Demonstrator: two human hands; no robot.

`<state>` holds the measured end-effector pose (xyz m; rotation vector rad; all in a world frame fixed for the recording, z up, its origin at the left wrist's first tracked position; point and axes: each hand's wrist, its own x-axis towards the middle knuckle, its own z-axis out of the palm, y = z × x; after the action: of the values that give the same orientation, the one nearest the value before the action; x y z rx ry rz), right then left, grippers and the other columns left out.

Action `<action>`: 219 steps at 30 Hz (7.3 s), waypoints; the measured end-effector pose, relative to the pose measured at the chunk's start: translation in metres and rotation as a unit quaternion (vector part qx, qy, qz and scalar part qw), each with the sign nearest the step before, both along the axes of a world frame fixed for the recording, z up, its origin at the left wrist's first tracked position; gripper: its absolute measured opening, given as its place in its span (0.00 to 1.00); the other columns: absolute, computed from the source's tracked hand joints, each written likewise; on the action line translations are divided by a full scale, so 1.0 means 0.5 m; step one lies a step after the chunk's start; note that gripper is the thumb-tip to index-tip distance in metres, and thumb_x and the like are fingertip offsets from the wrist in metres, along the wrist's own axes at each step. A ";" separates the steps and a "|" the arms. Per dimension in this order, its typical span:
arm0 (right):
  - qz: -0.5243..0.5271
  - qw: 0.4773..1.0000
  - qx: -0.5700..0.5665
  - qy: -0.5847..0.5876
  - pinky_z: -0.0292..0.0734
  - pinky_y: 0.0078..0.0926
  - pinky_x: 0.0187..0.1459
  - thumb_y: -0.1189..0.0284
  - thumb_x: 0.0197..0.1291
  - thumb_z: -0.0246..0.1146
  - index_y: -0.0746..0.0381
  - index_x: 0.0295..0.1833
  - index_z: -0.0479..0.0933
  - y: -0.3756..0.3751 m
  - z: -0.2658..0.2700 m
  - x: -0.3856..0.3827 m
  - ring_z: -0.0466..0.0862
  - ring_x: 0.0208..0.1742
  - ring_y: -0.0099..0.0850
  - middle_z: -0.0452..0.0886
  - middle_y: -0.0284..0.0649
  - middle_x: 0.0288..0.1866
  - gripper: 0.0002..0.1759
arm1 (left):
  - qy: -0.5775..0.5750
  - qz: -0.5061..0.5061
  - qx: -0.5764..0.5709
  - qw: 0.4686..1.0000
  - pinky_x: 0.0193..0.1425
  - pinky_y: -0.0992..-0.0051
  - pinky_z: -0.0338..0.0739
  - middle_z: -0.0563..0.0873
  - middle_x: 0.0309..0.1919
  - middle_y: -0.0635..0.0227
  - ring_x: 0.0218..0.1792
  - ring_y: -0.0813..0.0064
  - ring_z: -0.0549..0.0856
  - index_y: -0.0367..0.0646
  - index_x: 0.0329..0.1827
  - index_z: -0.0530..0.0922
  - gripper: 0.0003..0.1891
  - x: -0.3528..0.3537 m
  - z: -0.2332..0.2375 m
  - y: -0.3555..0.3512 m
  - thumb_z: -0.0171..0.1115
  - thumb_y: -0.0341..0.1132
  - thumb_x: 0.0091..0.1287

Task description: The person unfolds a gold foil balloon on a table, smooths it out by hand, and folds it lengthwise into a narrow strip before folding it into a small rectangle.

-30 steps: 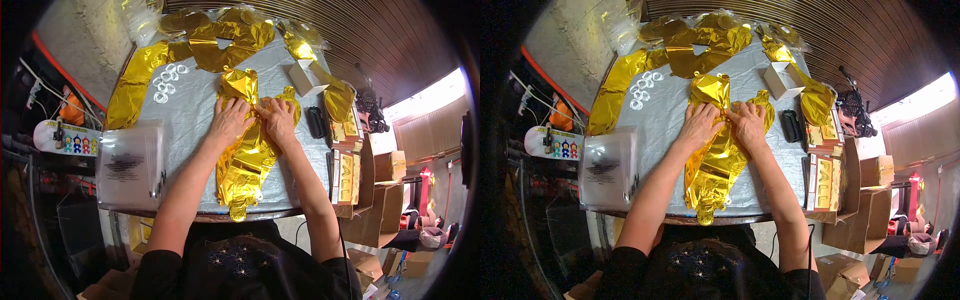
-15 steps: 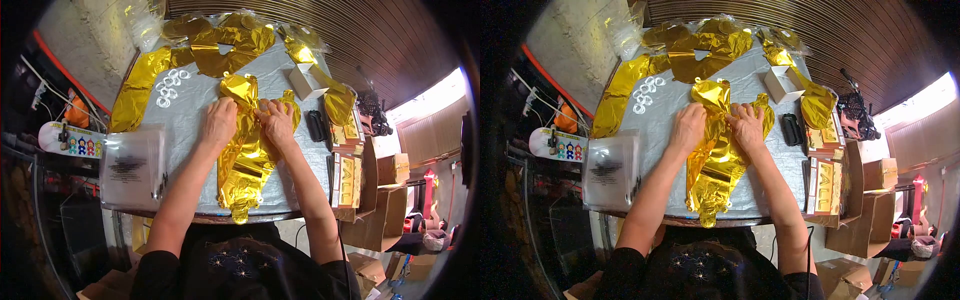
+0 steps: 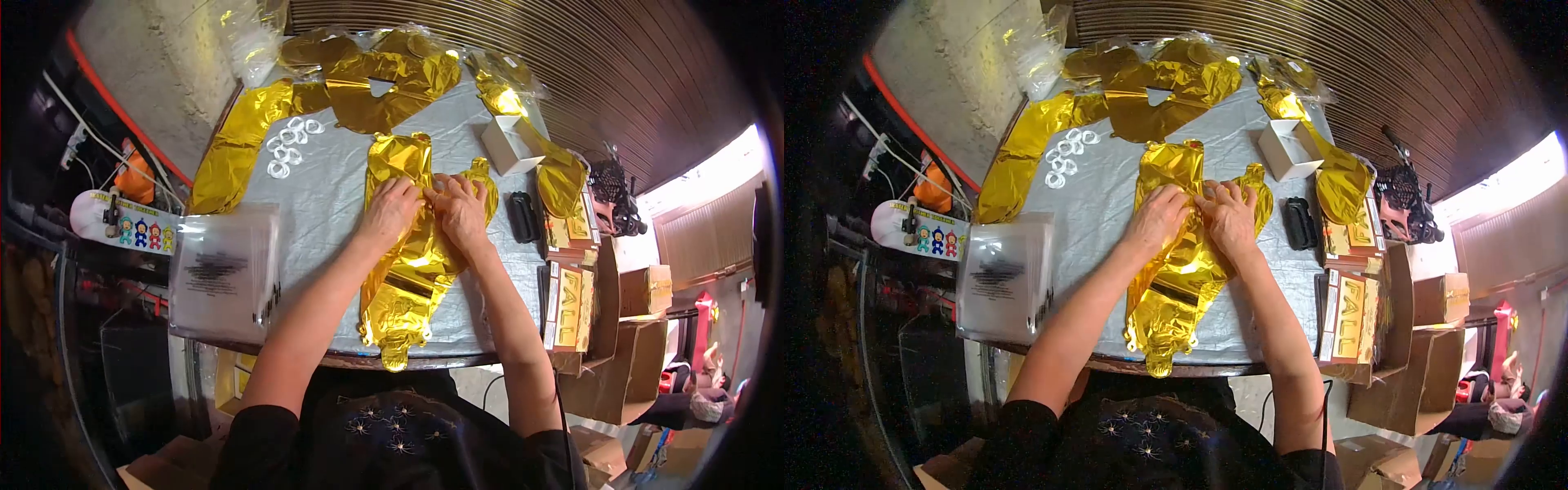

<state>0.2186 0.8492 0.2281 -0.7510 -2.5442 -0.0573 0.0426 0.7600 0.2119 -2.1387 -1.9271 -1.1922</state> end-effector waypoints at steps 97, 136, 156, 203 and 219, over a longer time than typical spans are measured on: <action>0.275 0.955 -0.104 0.028 0.73 0.45 0.72 0.67 0.63 0.74 0.64 0.64 0.83 -0.116 0.057 -0.050 0.80 0.70 0.47 0.84 0.44 0.67 0.25 | 0.200 -0.078 -0.137 0.967 0.90 0.50 0.46 0.62 0.87 0.75 0.87 0.58 0.58 0.66 0.85 0.68 0.29 -0.129 -0.026 0.073 0.46 0.58 0.84; 0.272 0.936 -0.154 -0.160 0.48 0.45 0.88 0.42 0.75 0.56 0.61 0.88 0.53 -0.292 0.023 0.029 0.53 0.90 0.42 0.52 0.46 0.91 0.49 | 0.159 -0.110 -0.176 0.965 0.90 0.49 0.45 0.64 0.87 0.74 0.86 0.59 0.59 0.65 0.84 0.69 0.30 -0.139 0.013 0.088 0.45 0.60 0.83; 0.281 0.936 -0.157 -0.141 0.48 0.46 0.88 0.43 0.76 0.56 0.62 0.88 0.54 -0.292 0.022 0.029 0.54 0.90 0.43 0.54 0.48 0.90 0.48 | 0.081 -0.103 -0.030 0.991 0.71 0.59 0.74 0.87 0.61 0.61 0.65 0.57 0.82 0.44 0.60 0.87 0.17 -0.052 0.043 -0.002 0.64 0.44 0.77; -0.343 0.925 -0.143 0.079 0.83 0.54 0.45 0.65 0.67 0.65 0.60 0.50 0.85 0.038 0.007 0.040 0.87 0.39 0.58 0.90 0.50 0.41 0.12 | 0.062 -0.082 -0.091 0.991 0.76 0.56 0.69 0.80 0.68 0.65 0.71 0.60 0.76 0.55 0.69 0.84 0.20 -0.050 0.017 -0.015 0.60 0.45 0.78; -0.163 0.981 -0.104 -0.017 0.39 0.68 0.84 0.69 0.67 0.64 0.47 0.79 0.75 -0.116 -0.026 0.037 0.57 0.88 0.52 0.62 0.39 0.89 0.33 | 0.080 -0.076 -0.085 0.990 0.74 0.55 0.69 0.82 0.61 0.59 0.67 0.56 0.76 0.42 0.54 0.89 0.16 -0.055 0.003 -0.008 0.61 0.40 0.72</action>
<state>0.2372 0.7910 0.2152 -1.2530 -2.4579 0.0908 0.0150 0.7559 0.2132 -2.4204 -1.8890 -0.8704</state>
